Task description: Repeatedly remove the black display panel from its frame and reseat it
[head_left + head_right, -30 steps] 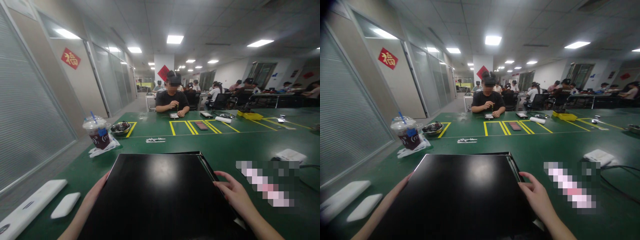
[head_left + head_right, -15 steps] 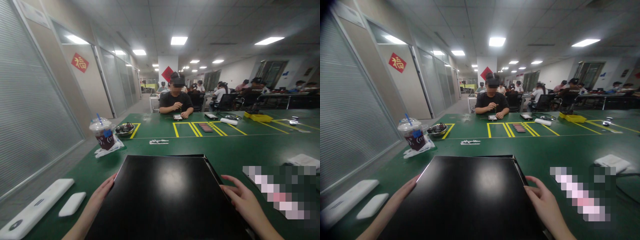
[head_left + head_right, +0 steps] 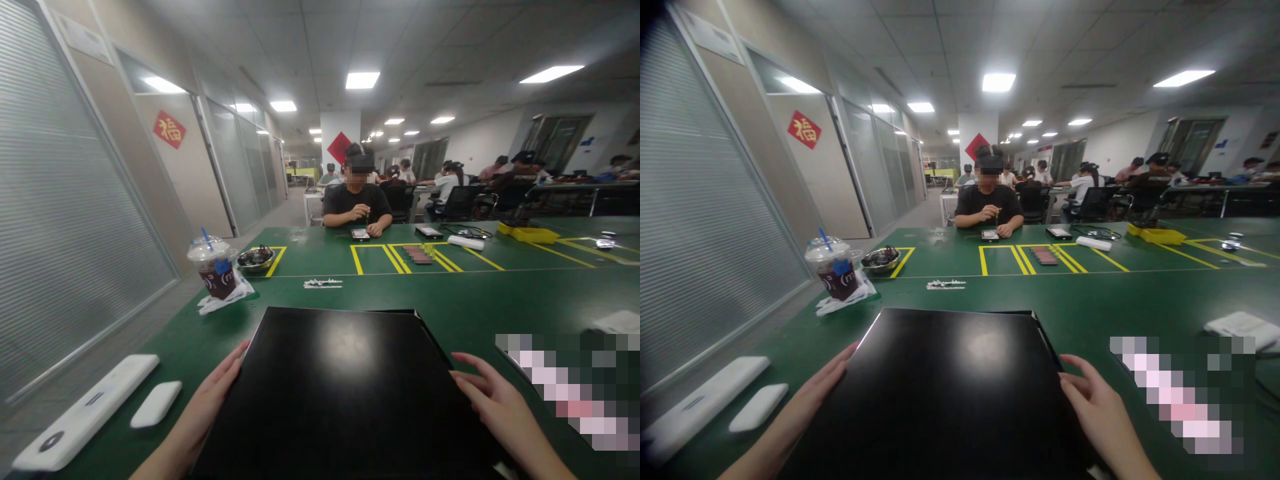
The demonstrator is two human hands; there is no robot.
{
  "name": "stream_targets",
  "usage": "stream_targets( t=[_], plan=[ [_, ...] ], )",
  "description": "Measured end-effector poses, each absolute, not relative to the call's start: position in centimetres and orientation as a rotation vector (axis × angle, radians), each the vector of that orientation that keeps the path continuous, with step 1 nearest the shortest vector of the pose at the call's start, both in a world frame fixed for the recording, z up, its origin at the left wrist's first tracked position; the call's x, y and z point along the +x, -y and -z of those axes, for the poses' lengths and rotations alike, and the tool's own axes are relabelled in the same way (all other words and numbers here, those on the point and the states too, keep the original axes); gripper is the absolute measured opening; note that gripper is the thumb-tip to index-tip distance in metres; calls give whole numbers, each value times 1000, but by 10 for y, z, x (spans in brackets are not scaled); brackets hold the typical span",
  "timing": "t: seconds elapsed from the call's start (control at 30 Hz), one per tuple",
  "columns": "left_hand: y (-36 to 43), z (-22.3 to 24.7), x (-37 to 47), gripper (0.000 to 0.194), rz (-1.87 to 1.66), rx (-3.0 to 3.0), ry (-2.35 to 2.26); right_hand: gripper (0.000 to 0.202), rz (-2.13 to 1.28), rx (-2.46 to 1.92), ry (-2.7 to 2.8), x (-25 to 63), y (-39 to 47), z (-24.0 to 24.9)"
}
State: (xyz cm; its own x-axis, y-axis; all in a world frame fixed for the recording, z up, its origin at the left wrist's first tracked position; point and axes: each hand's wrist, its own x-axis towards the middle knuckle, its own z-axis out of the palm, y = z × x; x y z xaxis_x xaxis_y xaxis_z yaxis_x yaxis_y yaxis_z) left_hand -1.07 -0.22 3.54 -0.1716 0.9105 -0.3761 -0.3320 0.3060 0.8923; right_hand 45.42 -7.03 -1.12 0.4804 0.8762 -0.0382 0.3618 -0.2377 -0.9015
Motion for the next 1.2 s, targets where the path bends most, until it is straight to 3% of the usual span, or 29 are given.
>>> stream_targets(
  t=[0.17,0.53,0.93,1.2],
  plan=[
    [7,-45,-3,72,-1184,522,-1234,60,-720,-1851,1034,458,69,15],
    [0,-22,-13,50,-1196,689,-1224,57,-711,-1822,1057,459,66,21],
    [7,-42,0,53,-1134,775,-1372,55,-579,-1876,1143,460,68,14],
    [9,-48,8,34,-1175,889,-1534,49,-566,-1895,1189,460,68,8]
  ],
)
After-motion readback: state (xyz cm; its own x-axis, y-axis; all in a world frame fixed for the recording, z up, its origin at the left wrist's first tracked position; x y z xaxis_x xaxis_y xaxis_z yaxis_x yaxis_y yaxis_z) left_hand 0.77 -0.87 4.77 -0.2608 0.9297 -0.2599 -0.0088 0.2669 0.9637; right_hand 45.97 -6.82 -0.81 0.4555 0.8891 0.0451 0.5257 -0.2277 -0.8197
